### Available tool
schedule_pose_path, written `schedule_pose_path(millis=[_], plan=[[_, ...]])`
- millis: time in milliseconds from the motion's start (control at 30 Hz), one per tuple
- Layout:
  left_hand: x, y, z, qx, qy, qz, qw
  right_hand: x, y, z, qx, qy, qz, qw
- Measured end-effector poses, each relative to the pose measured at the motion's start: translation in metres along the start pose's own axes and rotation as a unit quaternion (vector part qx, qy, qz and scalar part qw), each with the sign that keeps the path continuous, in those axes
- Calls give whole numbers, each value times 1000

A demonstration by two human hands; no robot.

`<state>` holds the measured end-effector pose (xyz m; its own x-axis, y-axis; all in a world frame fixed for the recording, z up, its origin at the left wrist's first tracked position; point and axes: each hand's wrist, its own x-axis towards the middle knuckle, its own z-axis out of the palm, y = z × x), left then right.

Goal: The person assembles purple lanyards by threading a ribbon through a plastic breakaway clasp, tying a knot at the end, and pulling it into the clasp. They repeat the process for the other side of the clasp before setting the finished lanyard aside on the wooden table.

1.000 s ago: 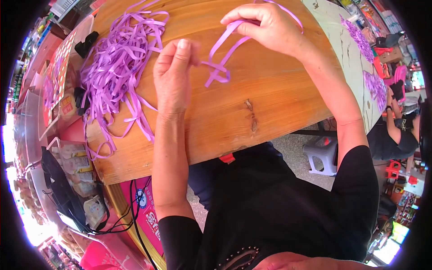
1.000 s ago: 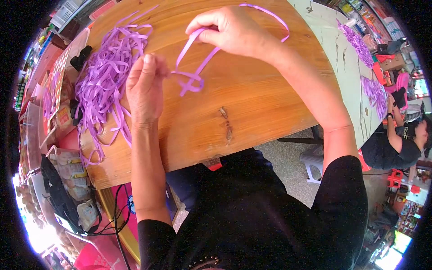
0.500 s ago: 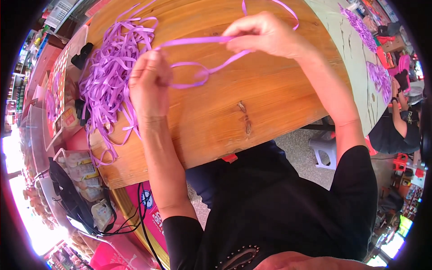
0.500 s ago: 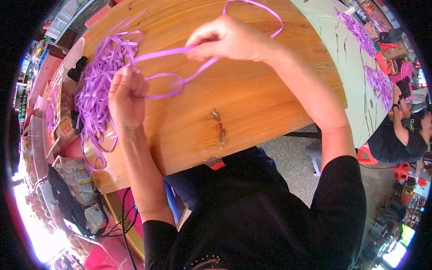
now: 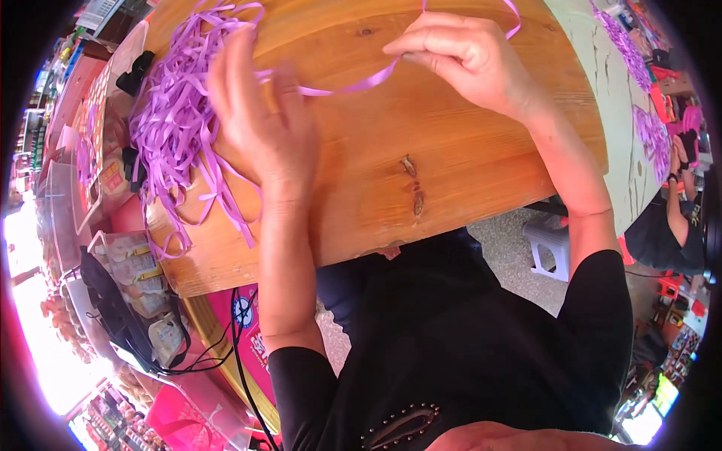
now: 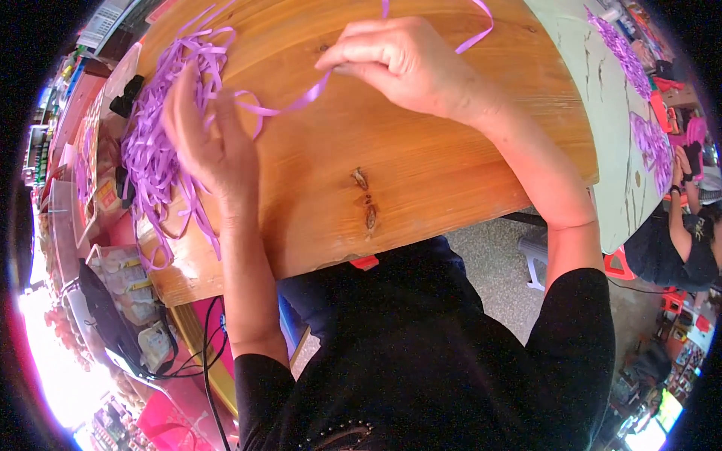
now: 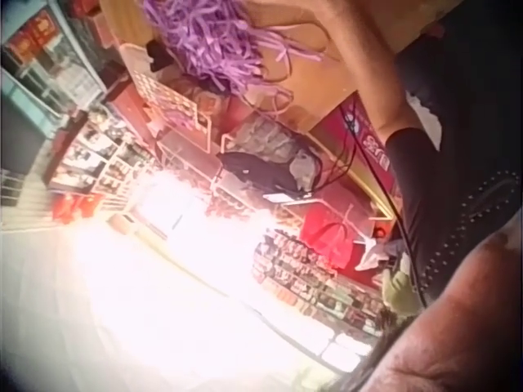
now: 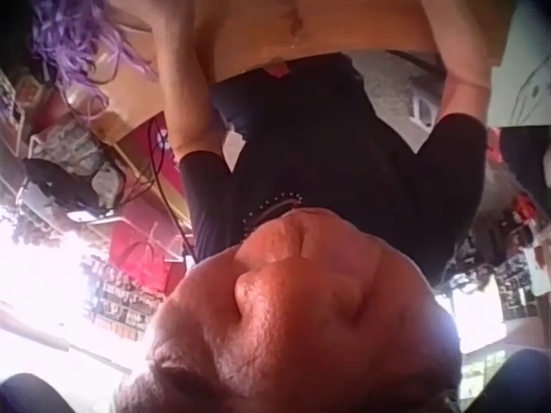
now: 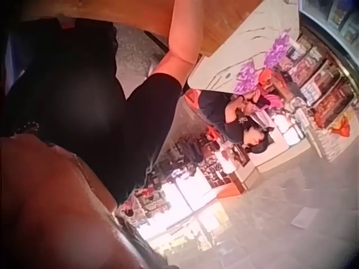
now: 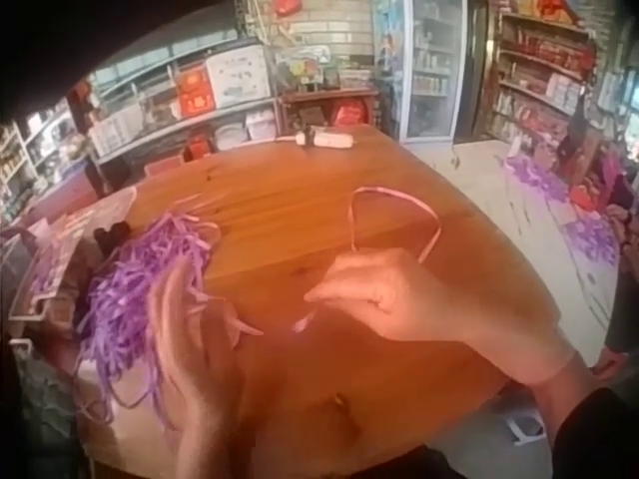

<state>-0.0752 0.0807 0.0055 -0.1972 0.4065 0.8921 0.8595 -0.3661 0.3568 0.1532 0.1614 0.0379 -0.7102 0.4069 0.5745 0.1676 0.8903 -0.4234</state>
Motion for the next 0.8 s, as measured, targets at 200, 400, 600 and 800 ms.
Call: schedule_pose_path(millis=[200, 400, 600, 800], plan=[[1, 45, 9, -505, -200, -468, 697, 5, -12, -3, -165, 100, -171, 966], [3, 60, 3, -361, -303, -481, 739, -4, -8, -9, -179, 94, -182, 962], [-11, 56, -2, -368, -258, -470, 760, -19, 2, -13, -169, 113, -164, 965], [-3, 56, -11, -222, -347, -302, 860, -21, -3, -12, -137, 96, -194, 967]])
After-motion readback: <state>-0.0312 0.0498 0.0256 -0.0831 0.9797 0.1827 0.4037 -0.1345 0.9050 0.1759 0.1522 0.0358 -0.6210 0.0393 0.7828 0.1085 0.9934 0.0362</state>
